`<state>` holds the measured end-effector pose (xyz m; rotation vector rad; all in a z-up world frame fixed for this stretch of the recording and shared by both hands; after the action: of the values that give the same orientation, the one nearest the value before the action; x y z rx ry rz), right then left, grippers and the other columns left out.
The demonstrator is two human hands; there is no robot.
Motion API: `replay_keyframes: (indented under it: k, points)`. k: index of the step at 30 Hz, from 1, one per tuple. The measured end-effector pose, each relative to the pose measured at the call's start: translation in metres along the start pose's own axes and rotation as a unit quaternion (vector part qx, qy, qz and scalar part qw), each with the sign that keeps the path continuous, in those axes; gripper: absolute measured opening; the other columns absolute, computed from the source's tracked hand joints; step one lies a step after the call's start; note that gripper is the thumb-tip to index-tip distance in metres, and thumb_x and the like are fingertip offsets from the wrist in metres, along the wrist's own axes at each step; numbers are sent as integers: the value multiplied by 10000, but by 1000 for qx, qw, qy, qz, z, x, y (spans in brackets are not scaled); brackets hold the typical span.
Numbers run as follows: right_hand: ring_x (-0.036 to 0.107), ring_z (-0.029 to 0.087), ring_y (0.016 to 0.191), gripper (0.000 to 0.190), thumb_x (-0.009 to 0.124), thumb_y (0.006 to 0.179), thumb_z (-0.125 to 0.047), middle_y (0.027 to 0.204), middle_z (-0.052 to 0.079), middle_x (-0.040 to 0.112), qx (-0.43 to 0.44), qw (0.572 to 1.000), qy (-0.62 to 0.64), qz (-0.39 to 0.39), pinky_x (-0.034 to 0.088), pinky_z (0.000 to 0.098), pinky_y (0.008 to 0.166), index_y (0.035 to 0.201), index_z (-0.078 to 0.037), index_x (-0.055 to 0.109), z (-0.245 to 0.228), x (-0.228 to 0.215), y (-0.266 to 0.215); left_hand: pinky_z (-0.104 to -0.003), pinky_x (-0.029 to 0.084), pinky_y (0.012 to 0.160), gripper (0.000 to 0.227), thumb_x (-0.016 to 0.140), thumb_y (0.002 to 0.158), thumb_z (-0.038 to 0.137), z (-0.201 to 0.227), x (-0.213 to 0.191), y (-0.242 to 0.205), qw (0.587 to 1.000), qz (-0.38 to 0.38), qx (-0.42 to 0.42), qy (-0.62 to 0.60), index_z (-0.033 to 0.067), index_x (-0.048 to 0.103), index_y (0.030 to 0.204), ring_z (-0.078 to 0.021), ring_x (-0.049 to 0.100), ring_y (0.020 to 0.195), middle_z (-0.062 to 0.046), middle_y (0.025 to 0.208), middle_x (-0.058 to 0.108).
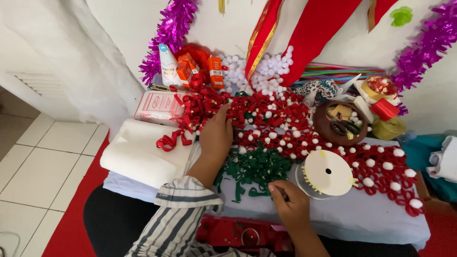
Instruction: Decorate a craft project by gluing small pom-poms onto a green base.
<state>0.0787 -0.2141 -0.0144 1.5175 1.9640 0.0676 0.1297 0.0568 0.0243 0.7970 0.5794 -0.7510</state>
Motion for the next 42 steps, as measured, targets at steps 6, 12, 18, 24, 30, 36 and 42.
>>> replay_keyframes:
  k: [6, 12, 18, 24, 30, 36, 42]
  points:
    - [641, 125, 630, 138, 711, 901, -199, 721, 13, 730, 1, 1000, 7, -3, 485, 285, 581, 910, -88, 793, 1, 0, -2, -479, 555, 691, 484, 607, 982, 197, 16, -33, 2, 992, -32, -64, -102, 199, 540, 1462, -305, 722, 887, -34, 1064, 755]
    - [659, 125, 664, 144, 712, 901, -202, 754, 15, 748, 25, 999, 23, -6, 507, 283, 599, 917, -92, 805, 1, 1, -3, -499, 530, 673, 455, 597, 948, 205, 16, -43, 1, 994, -49, -74, -60, 237, 582, 1401, -289, 717, 874, 12, 965, 741]
    - [670, 137, 690, 177, 699, 914, -244, 796, 14, 766, 16, 1000, 11, -21, 506, 298, 613, 937, -103, 803, 2, 0, -2, -543, 547, 908, 456, 506, 1033, 232, 22, -51, 4, 988, -111, -96, -51, 240, 529, 1488, -372, 726, 1052, -104, 1150, 780]
    - [648, 115, 646, 168, 698, 918, -229, 786, 5, 766, 33, 999, 21, -24, 486, 282, 566, 920, -108, 815, 8, 2, -3, -424, 586, 789, 373, 633, 987, 224, 11, -35, -2, 990, -15, -38, -138, 224, 654, 1359, -270, 764, 971, -14, 1098, 806]
    - [652, 120, 658, 171, 708, 916, -235, 808, 14, 771, 11, 999, 26, -17, 496, 280, 582, 934, -95, 806, 7, 1, -3, -271, 520, 782, 110, 748, 927, 209, 33, -49, -34, 952, -93, -80, -279, 157, 797, 1010, -106, 678, 825, 25, 868, 778]
    - [652, 123, 644, 158, 705, 918, -220, 783, 19, 753, 0, 1000, 8, -23, 496, 284, 568, 936, -92, 795, 3, 1, -2, -329, 540, 797, 133, 695, 968, 243, 4, -24, -79, 912, -87, -26, -399, 123, 749, 951, -151, 669, 854, -7, 878, 715]
    - [637, 132, 625, 161, 695, 923, -219, 753, 11, 740, -37, 999, -20, -8, 479, 300, 573, 921, -86, 785, -2, 3, -1, -305, 570, 780, 244, 685, 973, 277, -16, -8, -90, 883, -142, -67, -443, 74, 795, 1055, -140, 699, 807, -58, 829, 752]
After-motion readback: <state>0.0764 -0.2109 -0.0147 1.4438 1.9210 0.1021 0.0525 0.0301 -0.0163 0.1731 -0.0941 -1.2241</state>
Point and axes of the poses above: each hand's wrist, its own y-axis towards the middle knuckle, its own x-axis out of the palm, z = x × y, the point moved 1 cm from there along y, towards the middle knuckle
